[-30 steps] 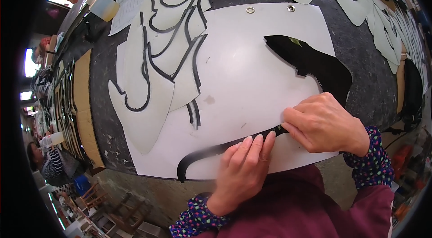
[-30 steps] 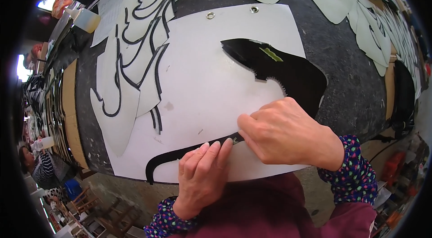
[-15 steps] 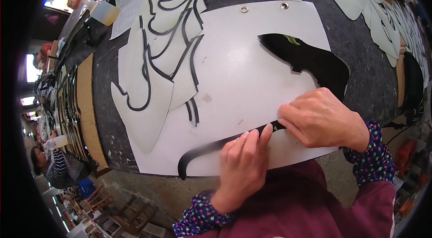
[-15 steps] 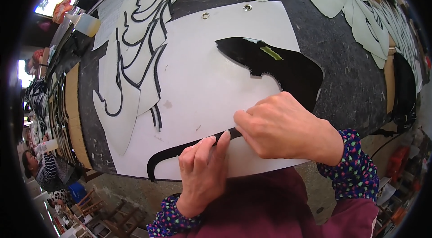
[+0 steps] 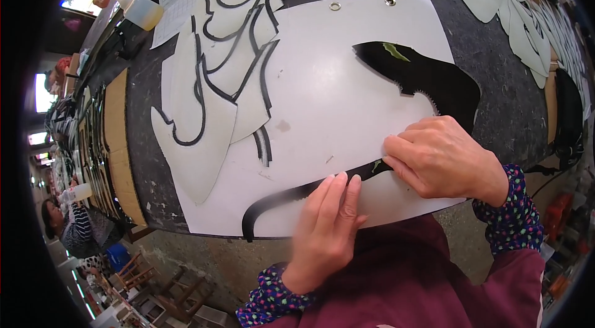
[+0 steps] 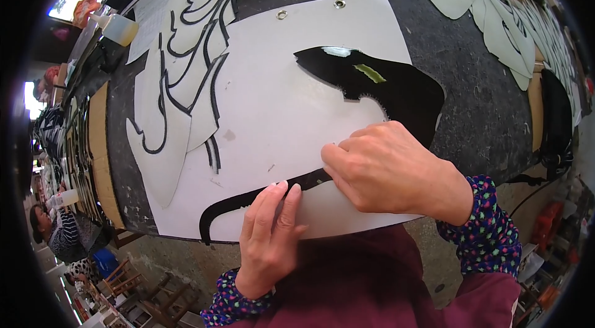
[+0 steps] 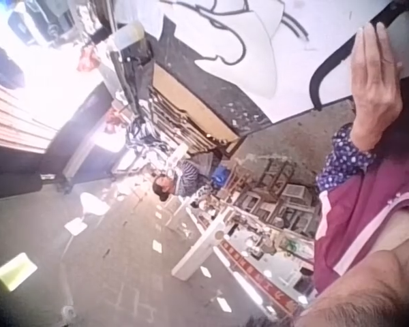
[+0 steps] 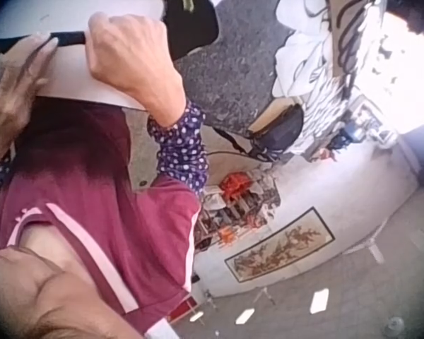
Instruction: Matching and aligning black leather shoe components onto white templates on a manufacturing workbench.
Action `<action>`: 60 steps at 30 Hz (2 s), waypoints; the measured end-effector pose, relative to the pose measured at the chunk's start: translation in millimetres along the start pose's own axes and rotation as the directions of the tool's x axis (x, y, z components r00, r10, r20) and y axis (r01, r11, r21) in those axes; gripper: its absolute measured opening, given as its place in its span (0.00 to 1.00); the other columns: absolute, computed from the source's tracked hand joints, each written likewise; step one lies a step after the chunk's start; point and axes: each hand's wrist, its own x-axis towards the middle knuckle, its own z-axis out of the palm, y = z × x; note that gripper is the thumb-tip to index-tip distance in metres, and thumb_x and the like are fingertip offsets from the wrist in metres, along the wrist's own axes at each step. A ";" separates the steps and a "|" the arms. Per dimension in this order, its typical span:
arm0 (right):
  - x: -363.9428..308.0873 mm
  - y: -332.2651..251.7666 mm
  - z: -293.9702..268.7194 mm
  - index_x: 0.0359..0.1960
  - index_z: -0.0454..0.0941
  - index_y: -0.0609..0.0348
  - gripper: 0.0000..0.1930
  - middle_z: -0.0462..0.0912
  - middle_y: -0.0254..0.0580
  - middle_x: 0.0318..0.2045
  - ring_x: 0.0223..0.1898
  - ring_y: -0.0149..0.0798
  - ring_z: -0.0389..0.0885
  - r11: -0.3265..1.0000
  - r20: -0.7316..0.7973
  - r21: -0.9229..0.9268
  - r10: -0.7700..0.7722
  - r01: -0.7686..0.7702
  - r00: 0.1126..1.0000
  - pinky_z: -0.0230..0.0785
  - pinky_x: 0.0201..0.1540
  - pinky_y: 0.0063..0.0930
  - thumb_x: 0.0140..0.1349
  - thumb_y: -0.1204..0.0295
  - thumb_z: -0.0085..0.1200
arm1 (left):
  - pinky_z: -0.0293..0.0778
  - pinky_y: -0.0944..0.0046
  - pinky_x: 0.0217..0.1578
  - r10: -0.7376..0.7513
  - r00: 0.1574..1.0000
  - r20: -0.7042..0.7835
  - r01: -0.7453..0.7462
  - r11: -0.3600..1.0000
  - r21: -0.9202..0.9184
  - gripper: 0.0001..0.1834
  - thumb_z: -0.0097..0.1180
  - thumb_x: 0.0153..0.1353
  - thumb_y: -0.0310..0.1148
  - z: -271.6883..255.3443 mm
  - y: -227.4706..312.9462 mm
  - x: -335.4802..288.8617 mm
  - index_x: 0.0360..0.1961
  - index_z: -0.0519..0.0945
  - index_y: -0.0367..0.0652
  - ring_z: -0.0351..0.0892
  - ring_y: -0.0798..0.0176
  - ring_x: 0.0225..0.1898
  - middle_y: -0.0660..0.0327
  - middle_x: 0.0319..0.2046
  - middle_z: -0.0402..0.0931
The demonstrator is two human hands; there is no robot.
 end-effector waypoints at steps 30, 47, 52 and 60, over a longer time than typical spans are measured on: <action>-32.7 -22.4 41.9 0.49 0.82 0.64 0.21 0.77 0.43 0.44 0.44 0.44 0.77 0.986 -0.377 -0.168 -0.082 0.019 0.923 0.70 0.46 0.37 0.50 0.76 0.59 | 0.71 0.57 0.61 0.016 0.997 -0.076 -0.003 0.985 0.174 0.24 0.49 0.73 0.40 18.2 2.0 -7.2 0.65 0.77 0.44 0.70 0.55 0.62 0.53 0.60 0.71; -38.5 -26.2 49.0 0.54 0.81 0.63 0.23 0.78 0.43 0.53 0.51 0.43 0.76 0.954 -0.355 -0.300 -0.104 -0.008 0.929 0.65 0.53 0.39 0.54 0.69 0.61 | 0.69 0.57 0.63 -0.025 0.997 -0.078 0.035 0.989 0.141 0.23 0.51 0.72 0.41 13.7 2.2 -8.3 0.64 0.78 0.46 0.70 0.56 0.63 0.55 0.62 0.71; -39.7 -52.9 50.9 0.60 0.76 0.68 0.28 0.73 0.52 0.66 0.66 0.55 0.68 0.966 -0.175 -0.248 0.031 -0.075 0.984 0.56 0.65 0.49 0.69 0.56 0.53 | 0.68 0.56 0.64 -0.018 0.996 -0.087 0.030 0.990 0.140 0.23 0.51 0.71 0.41 14.5 -0.4 -9.7 0.63 0.79 0.46 0.70 0.56 0.64 0.56 0.62 0.71; -36.0 -64.7 60.1 0.56 0.78 0.71 0.25 0.74 0.50 0.65 0.69 0.56 0.66 0.895 -0.202 -0.434 0.017 -0.105 0.979 0.54 0.68 0.49 0.63 0.64 0.58 | 0.62 0.54 0.68 -0.017 0.997 -0.069 0.022 0.997 0.072 0.23 0.48 0.73 0.41 2.5 -10.4 -20.3 0.62 0.78 0.39 0.72 0.58 0.66 0.56 0.63 0.74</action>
